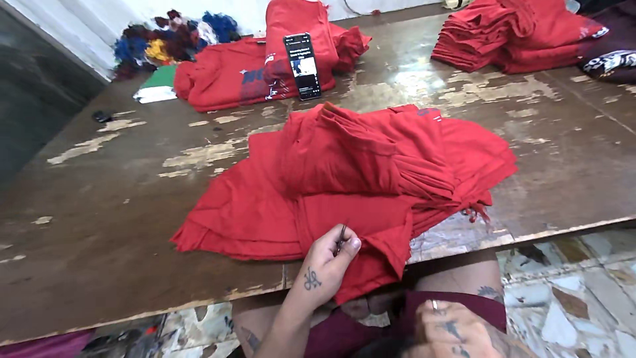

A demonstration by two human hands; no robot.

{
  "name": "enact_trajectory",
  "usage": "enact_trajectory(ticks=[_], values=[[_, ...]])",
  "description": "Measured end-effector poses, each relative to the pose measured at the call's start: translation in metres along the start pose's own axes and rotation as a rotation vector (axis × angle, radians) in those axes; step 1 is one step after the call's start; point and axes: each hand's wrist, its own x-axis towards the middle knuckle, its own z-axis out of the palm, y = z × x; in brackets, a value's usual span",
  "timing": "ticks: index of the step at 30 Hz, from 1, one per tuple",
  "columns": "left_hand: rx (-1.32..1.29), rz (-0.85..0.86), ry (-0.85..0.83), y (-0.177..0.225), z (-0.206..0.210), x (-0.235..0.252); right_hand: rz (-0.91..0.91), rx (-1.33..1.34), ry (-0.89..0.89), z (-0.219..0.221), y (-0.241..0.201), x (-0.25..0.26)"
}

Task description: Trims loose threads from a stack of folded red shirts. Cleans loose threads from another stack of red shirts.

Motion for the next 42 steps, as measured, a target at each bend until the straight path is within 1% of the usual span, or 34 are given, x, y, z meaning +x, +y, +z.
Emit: enact_trajectory(ticks=[1,2,4,6,7,9,10,12,15,17,19,20,22,24,25,26,27,28,29,31,32,33,34,35,36,37,39,40,42], values=[[-0.003,0.003,0.002,0.0,-0.001,0.0,-0.005,-0.008,-0.019,-0.001,0.0,0.004],[-0.009,0.006,0.003,-0.001,-0.001,0.0,-0.035,-0.069,0.011,0.001,0.003,0.003],[-0.019,0.007,0.001,-0.002,-0.001,0.0,-0.078,-0.339,0.103,0.01,0.015,-0.003],[-0.001,-0.014,-0.001,-0.002,-0.001,0.0,-0.006,-0.587,0.07,0.014,0.032,0.007],[0.018,-0.029,0.002,-0.001,0.0,0.0,0.015,-0.633,0.054,0.016,0.044,0.012],[0.056,-0.043,0.003,0.0,0.002,0.0,-0.023,-0.623,0.127,0.02,0.059,0.007],[0.071,-0.044,0.005,0.001,0.001,0.001,-0.066,-0.616,0.185,0.019,0.058,0.0],[0.082,-0.041,0.019,0.0,0.001,0.001,-0.136,-0.54,0.229,0.016,0.04,-0.013],[0.061,-0.058,0.012,-0.003,0.002,0.001,-0.073,-0.231,0.139,0.011,0.003,-0.014],[0.053,-0.066,0.004,-0.004,0.003,0.001,-0.006,-0.104,-0.008,0.012,-0.003,-0.016],[0.037,-0.062,0.0,-0.004,0.003,0.001,0.028,-0.179,-0.129,0.018,0.001,-0.036],[0.027,-0.06,0.0,-0.004,0.003,0.002,0.041,-0.234,-0.141,0.022,0.005,-0.046],[0.025,-0.054,-0.008,-0.004,0.003,0.001,0.049,-0.33,-0.084,0.024,0.012,-0.055],[0.133,-0.029,-0.09,-0.003,0.002,-0.001,0.03,-0.375,0.004,0.02,0.015,-0.052],[0.251,0.004,-0.188,0.001,0.0,-0.001,0.007,-0.375,0.037,0.016,0.014,-0.046],[0.386,0.064,-0.302,0.007,-0.003,0.002,-0.018,-0.351,0.049,0.013,0.011,-0.038],[0.487,0.151,-0.355,0.016,-0.007,0.008,-0.056,-0.307,0.036,0.011,0.008,-0.026],[0.513,0.241,-0.243,0.025,-0.013,0.015,-0.103,-0.259,-0.003,0.012,0.006,-0.013],[0.417,0.31,0.021,0.038,-0.021,0.023,-0.154,-0.231,-0.053,0.017,0.006,0.001],[-0.119,0.493,0.631,0.072,-0.046,0.047,-0.218,-0.286,-0.139,0.028,0.009,0.029],[-0.331,0.575,0.819,0.096,-0.063,0.06,-0.225,-0.364,-0.152,0.027,0.012,0.046],[-0.425,0.662,0.883,0.115,-0.075,0.067,-0.204,-0.448,-0.15,0.021,0.015,0.064],[-0.395,0.727,0.852,0.124,-0.08,0.07,-0.163,-0.507,-0.134,0.011,0.018,0.08],[-0.272,0.747,0.768,0.124,-0.078,0.068,-0.117,-0.555,-0.107,0.0,0.023,0.093],[-0.123,0.73,0.672,0.115,-0.076,0.066,-0.07,-0.602,-0.078,-0.013,0.031,0.105],[0.014,0.672,0.598,0.101,-0.077,0.066,-0.024,-0.661,-0.05,-0.026,0.044,0.115],[0.16,0.453,0.541,0.063,-0.094,0.071,0.098,-0.75,-0.029,-0.052,0.083,0.134],[0.192,0.314,0.542,0.041,-0.107,0.079,0.216,-0.751,-0.065,-0.065,0.105,0.145],[0.332,0.064,0.586,-0.009,-0.13,0.094,0.509,-0.601,-0.207,-0.082,0.141,0.165]])
